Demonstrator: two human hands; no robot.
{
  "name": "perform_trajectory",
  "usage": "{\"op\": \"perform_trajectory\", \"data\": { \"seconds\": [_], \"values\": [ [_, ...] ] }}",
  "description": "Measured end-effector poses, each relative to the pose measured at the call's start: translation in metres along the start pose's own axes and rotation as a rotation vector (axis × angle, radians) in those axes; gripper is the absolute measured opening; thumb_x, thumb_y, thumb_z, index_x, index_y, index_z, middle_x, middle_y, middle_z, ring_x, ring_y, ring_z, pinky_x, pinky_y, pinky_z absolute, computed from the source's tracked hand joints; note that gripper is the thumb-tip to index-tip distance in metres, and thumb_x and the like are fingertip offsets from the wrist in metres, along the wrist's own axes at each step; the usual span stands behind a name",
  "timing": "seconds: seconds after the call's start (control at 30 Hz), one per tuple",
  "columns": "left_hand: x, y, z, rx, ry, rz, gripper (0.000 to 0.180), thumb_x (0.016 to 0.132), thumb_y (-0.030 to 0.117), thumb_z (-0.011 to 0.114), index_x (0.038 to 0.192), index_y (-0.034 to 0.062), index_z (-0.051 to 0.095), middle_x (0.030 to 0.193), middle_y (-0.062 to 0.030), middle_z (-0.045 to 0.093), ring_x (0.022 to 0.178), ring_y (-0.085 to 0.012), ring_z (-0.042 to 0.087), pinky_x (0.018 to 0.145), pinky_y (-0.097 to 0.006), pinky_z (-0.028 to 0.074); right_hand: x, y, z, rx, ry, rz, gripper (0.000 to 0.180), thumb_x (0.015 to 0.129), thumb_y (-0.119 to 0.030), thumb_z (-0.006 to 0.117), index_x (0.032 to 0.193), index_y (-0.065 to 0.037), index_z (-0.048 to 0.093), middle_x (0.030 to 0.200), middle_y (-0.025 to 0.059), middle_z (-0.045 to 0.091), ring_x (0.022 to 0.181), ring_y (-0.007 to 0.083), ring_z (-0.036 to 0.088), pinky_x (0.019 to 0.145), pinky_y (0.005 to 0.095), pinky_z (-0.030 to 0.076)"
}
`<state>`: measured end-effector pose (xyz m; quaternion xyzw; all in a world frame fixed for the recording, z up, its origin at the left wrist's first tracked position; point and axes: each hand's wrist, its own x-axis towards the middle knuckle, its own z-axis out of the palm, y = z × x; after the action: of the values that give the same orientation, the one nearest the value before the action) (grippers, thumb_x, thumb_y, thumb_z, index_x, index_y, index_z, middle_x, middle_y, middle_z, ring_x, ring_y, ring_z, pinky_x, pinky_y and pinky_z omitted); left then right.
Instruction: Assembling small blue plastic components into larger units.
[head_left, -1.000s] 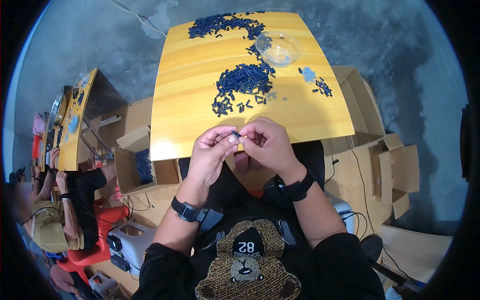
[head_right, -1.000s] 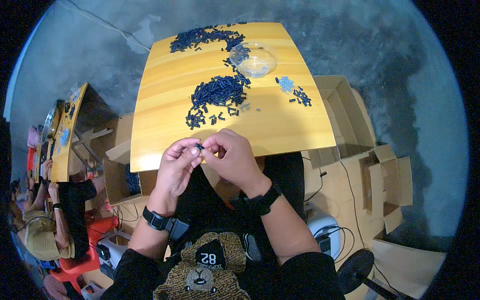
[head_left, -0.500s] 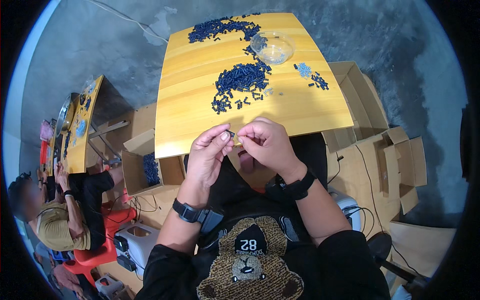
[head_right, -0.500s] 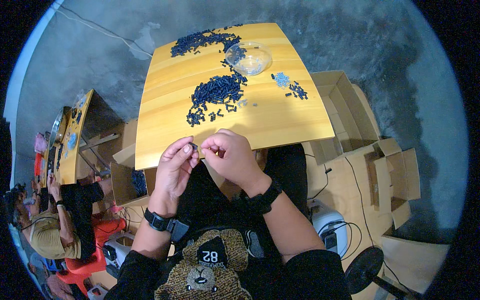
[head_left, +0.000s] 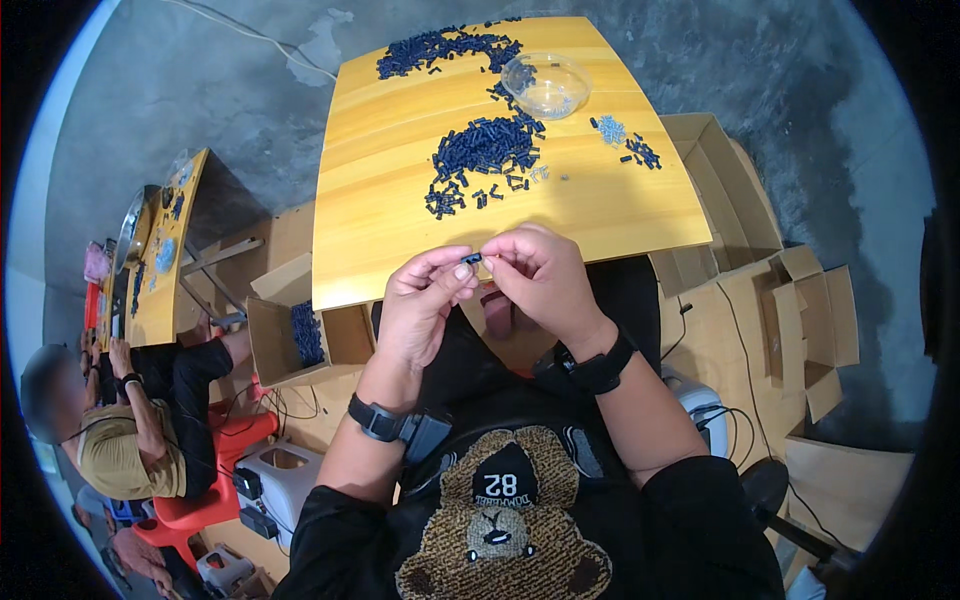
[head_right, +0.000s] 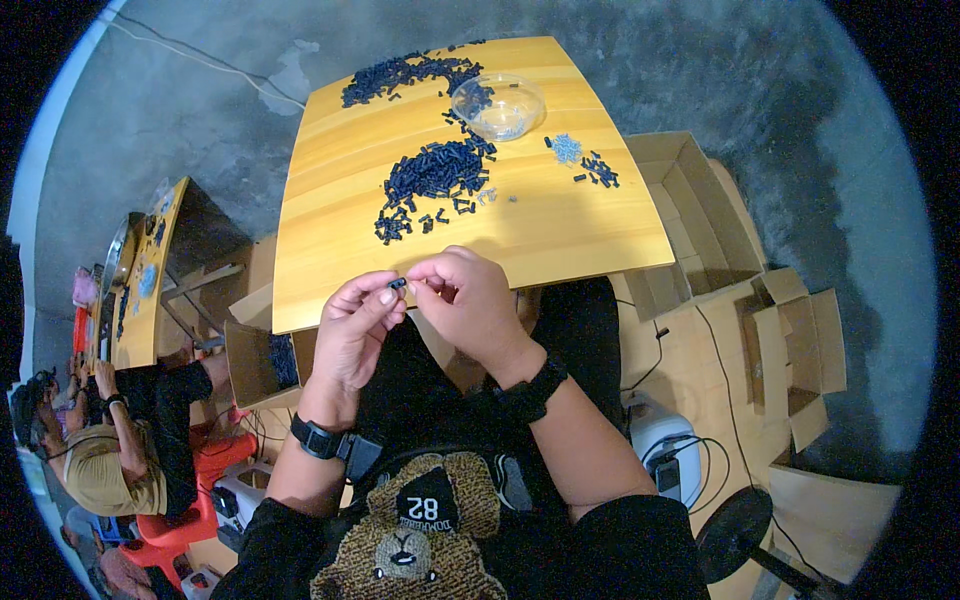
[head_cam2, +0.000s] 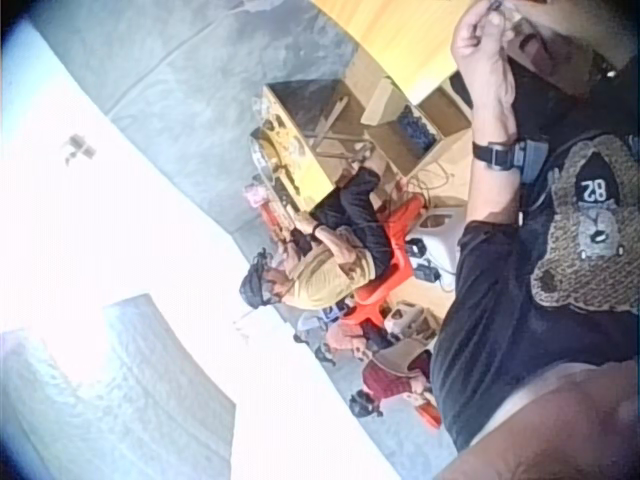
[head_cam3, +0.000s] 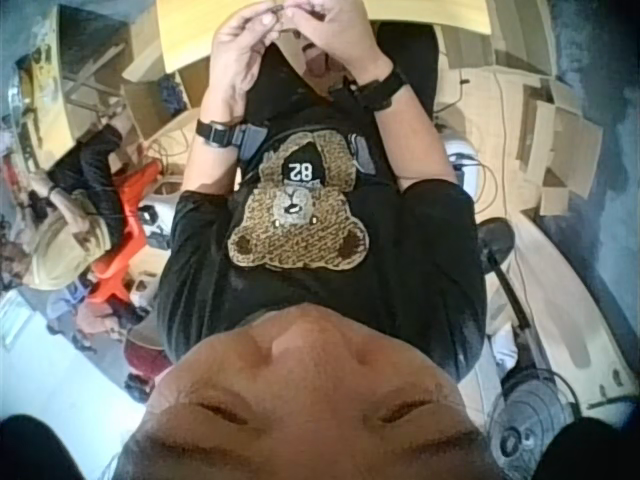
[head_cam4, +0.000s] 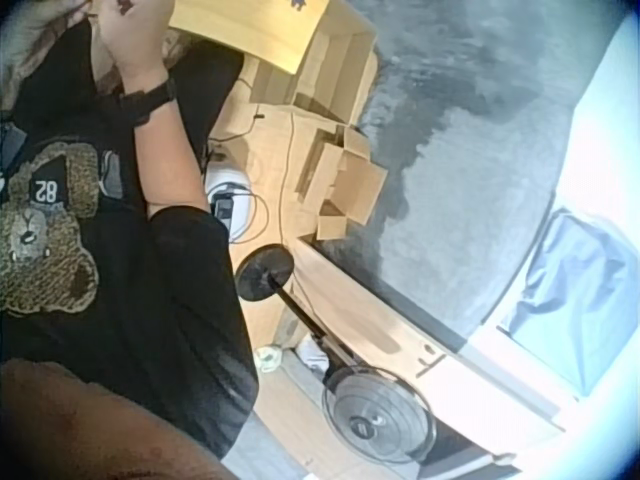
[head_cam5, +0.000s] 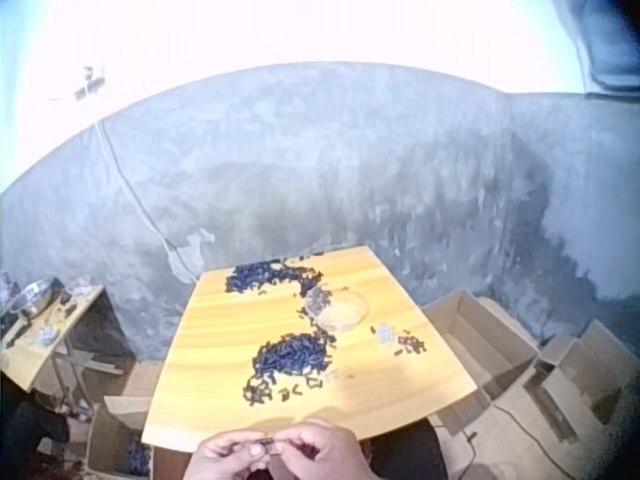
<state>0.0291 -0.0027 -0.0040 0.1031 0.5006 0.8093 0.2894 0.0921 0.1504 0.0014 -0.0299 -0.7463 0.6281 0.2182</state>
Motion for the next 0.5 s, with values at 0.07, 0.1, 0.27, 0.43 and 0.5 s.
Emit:
{"op": "perform_trajectory", "data": {
  "seconds": [0.07, 0.1, 0.27, 0.43, 0.5],
  "values": [
    [0.0007, -0.0031, -0.0012, 0.015, 0.002, 0.005, 0.021, 0.083, 0.002, 0.061, 0.104, -0.0001, 0.061, 0.086, -0.0077, 0.065, 0.073, -0.0114, 0.060, 0.067, -0.023, 0.050, -0.0005, 0.0027, 0.0003, 0.011, 0.047, 0.019, 0.007, 0.077, -0.002, 0.062, 0.084, 0.001, 0.064, 0.073, 0.0011, 0.055, 0.058, 0.0045, 0.049, 0.052, 0.0189, 0.040],
    [0.0011, -0.0044, -0.0016, 0.030, 0.001, 0.009, 0.020, 0.084, 0.002, 0.060, 0.104, 0.0003, 0.061, 0.088, -0.0083, 0.064, 0.074, -0.0123, 0.060, 0.068, -0.024, 0.050, -0.0006, 0.0028, 0.0001, 0.011, 0.048, 0.020, 0.007, 0.077, -0.002, 0.062, 0.084, 0.001, 0.064, 0.073, 0.0011, 0.055, 0.058, 0.0045, 0.049, 0.052, 0.0189, 0.040],
    [0.0023, -0.0058, -0.0025, 0.028, 0.017, 0.009, 0.021, 0.083, 0.001, 0.061, 0.104, 0.0004, 0.061, 0.088, -0.0084, 0.065, 0.075, -0.0123, 0.061, 0.067, -0.023, 0.051, -0.0012, -0.0007, 0.0002, 0.024, 0.037, 0.013, 0.009, 0.074, -0.007, 0.065, 0.081, -0.001, 0.065, 0.073, 0.0063, 0.059, 0.058, 0.0110, 0.056, 0.053, 0.0227, 0.045],
    [0.0014, -0.0065, -0.0032, 0.083, 0.022, -0.002, 0.022, 0.083, 0.001, 0.061, 0.104, 0.0002, 0.060, 0.089, -0.0080, 0.065, 0.075, -0.0116, 0.062, 0.067, -0.022, 0.051, -0.0012, 0.0046, 0.0015, -0.014, 0.050, 0.010, 0.009, 0.075, -0.008, 0.065, 0.079, -0.001, 0.065, 0.071, 0.0070, 0.059, 0.057, 0.0124, 0.056, 0.053, 0.0238, 0.045],
    [0.0009, -0.0062, -0.0015, 0.108, 0.039, -0.030, 0.021, 0.083, 0.002, 0.061, 0.104, -0.0002, 0.060, 0.089, -0.0077, 0.065, 0.075, -0.0111, 0.062, 0.067, -0.022, 0.051, -0.0014, 0.0084, 0.0020, -0.028, 0.059, 0.002, 0.008, 0.075, -0.008, 0.065, 0.079, -0.001, 0.065, 0.071, 0.0074, 0.059, 0.058, 0.0130, 0.057, 0.053, 0.0243, 0.045]
  ]
}}
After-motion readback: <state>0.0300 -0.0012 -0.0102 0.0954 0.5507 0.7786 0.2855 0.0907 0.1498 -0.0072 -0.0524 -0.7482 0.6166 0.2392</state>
